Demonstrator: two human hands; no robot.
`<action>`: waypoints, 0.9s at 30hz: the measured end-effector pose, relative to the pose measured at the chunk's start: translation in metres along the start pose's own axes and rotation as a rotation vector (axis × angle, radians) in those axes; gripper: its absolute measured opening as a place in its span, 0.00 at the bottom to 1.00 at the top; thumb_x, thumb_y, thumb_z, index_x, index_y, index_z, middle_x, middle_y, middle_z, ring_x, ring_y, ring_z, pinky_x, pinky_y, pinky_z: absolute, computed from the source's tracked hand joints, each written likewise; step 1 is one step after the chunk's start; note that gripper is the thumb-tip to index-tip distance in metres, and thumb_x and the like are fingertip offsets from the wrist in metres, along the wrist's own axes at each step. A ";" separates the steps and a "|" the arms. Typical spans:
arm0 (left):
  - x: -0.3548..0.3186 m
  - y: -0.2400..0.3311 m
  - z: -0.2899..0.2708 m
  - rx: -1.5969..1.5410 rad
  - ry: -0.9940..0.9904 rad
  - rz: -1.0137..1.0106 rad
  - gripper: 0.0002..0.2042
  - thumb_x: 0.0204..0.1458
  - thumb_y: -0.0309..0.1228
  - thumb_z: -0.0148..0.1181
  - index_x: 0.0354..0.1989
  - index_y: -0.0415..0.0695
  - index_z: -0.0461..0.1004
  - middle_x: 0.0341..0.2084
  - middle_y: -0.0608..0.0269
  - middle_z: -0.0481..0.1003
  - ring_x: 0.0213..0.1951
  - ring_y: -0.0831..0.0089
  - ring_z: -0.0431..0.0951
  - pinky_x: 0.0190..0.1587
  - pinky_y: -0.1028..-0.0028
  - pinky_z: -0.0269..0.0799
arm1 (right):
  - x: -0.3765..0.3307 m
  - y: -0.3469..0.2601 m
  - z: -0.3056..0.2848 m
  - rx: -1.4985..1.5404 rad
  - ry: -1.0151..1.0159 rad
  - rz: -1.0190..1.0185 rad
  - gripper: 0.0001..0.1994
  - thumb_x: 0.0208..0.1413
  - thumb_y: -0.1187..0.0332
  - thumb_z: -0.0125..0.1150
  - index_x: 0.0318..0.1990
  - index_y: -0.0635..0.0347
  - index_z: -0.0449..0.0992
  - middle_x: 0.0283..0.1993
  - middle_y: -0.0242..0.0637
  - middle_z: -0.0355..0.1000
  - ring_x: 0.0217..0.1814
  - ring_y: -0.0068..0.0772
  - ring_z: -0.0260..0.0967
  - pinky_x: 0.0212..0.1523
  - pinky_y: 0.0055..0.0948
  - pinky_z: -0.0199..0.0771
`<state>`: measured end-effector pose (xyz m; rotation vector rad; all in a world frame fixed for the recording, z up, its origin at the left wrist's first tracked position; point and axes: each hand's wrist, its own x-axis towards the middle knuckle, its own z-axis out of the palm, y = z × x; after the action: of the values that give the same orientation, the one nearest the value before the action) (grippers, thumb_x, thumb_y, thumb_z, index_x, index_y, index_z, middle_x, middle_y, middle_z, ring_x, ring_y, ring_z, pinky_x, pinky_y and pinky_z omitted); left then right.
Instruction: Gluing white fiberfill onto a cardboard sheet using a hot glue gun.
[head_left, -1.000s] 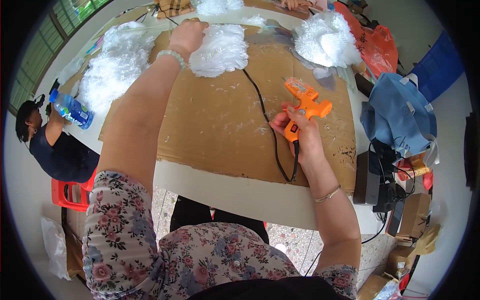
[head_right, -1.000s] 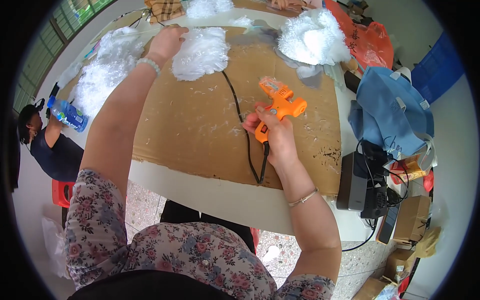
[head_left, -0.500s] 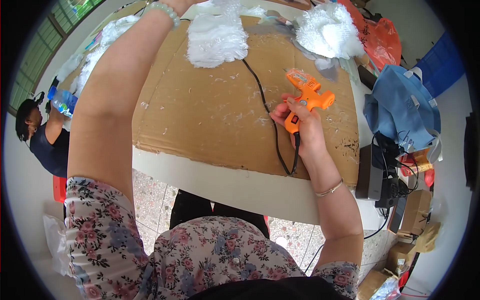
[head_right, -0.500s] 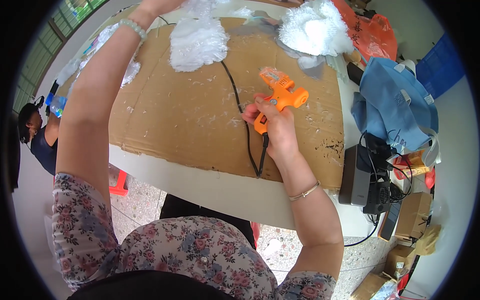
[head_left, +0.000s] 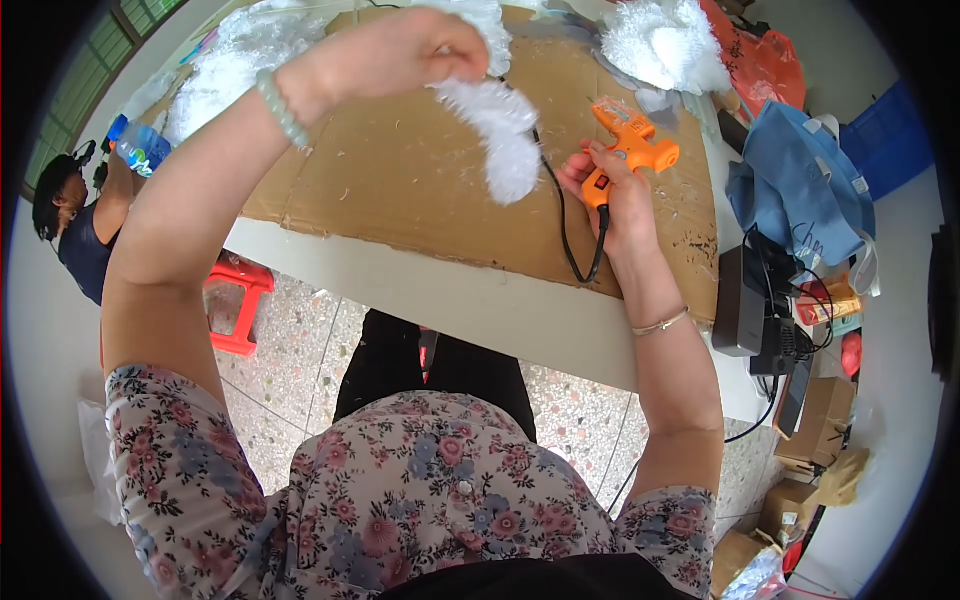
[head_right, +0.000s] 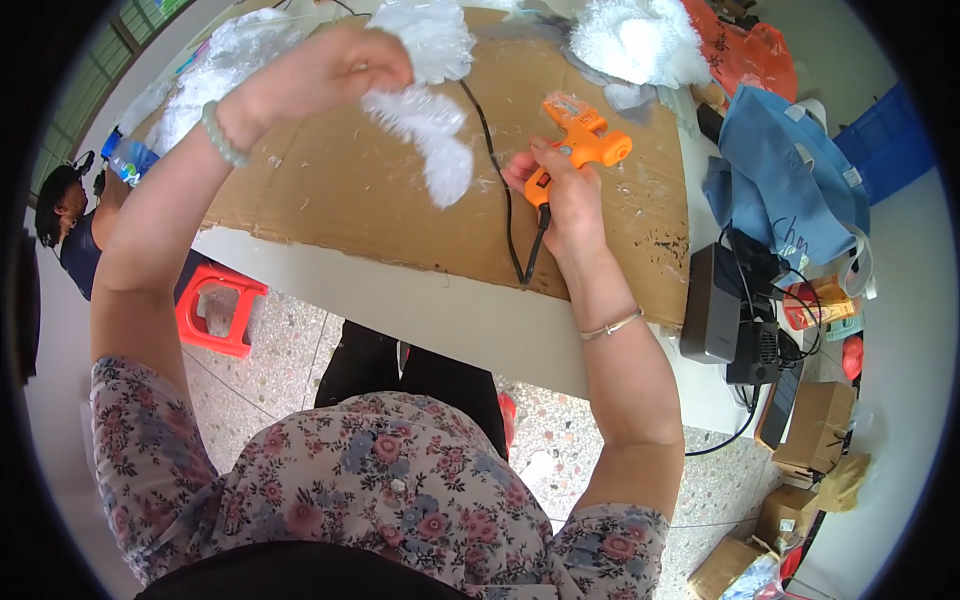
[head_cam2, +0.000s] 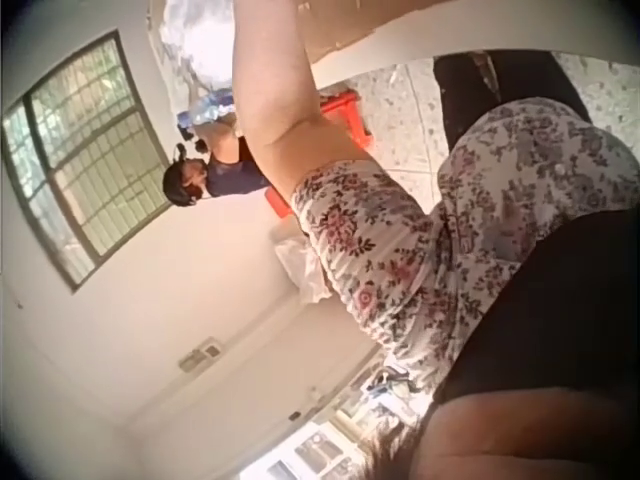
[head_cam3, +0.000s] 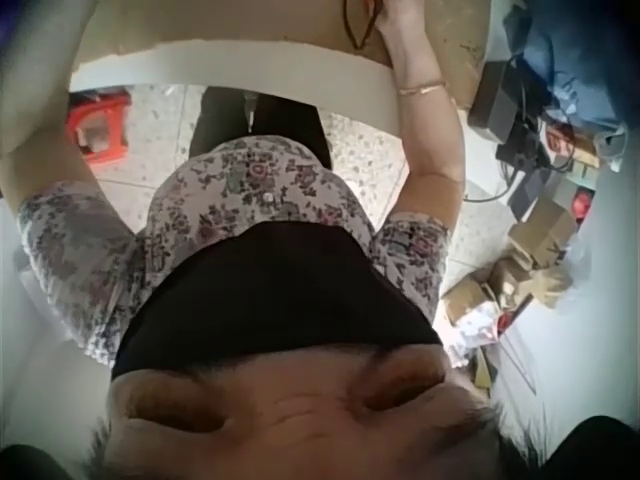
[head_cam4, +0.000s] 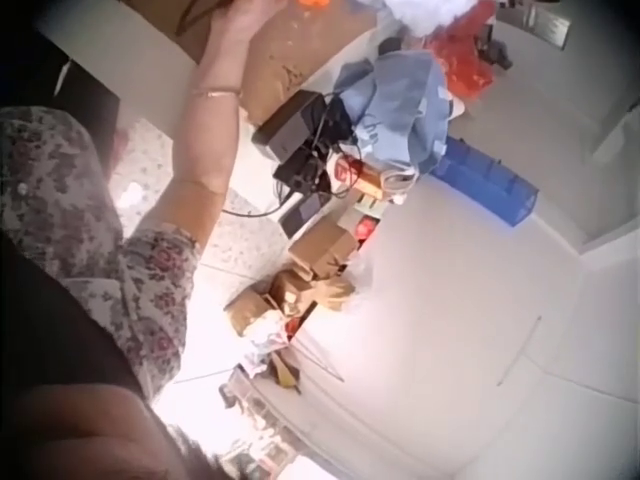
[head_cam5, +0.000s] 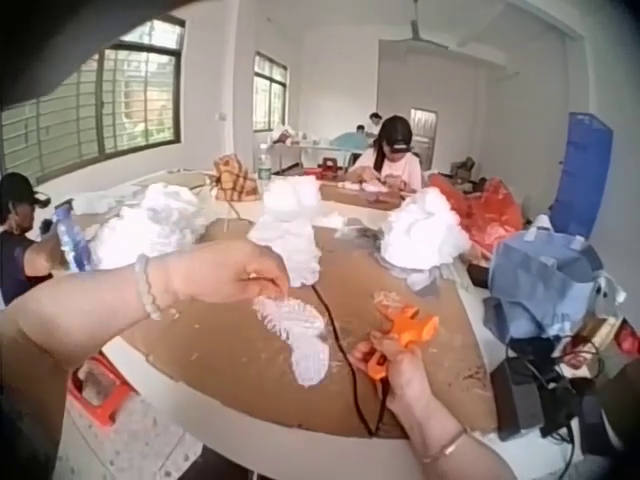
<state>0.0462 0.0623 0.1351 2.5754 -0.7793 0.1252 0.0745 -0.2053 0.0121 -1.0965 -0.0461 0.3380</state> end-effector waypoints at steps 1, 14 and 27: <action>-0.024 -0.009 0.008 0.039 -0.033 -0.027 0.08 0.50 0.31 0.56 0.36 0.42 0.76 0.36 0.62 0.76 0.41 0.64 0.75 0.44 0.70 0.70 | -0.001 0.000 0.004 -0.015 -0.008 -0.013 0.10 0.57 0.70 0.52 0.42 0.68 0.69 0.31 0.39 0.71 0.35 0.31 0.71 0.47 0.38 0.76; -0.108 0.012 0.065 0.137 0.071 -0.281 0.20 0.43 0.29 0.63 0.49 0.49 0.73 0.47 0.58 0.72 0.39 0.62 0.74 0.41 0.71 0.70 | 0.000 0.003 0.008 -0.121 -0.010 -0.058 0.10 0.58 0.71 0.50 0.43 0.68 0.69 0.31 0.37 0.71 0.34 0.28 0.71 0.47 0.37 0.75; -0.049 -0.031 0.082 -0.341 0.285 -0.442 0.13 0.49 0.35 0.61 0.38 0.39 0.76 0.24 0.62 0.75 0.27 0.79 0.71 0.32 0.76 0.68 | -0.001 0.001 0.008 -0.127 -0.010 -0.082 0.11 0.57 0.70 0.51 0.43 0.68 0.69 0.31 0.38 0.72 0.34 0.29 0.71 0.47 0.38 0.75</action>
<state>0.0186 0.0744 0.0391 2.2699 -0.1052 0.1960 0.0715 -0.1987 0.0151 -1.2151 -0.1225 0.2699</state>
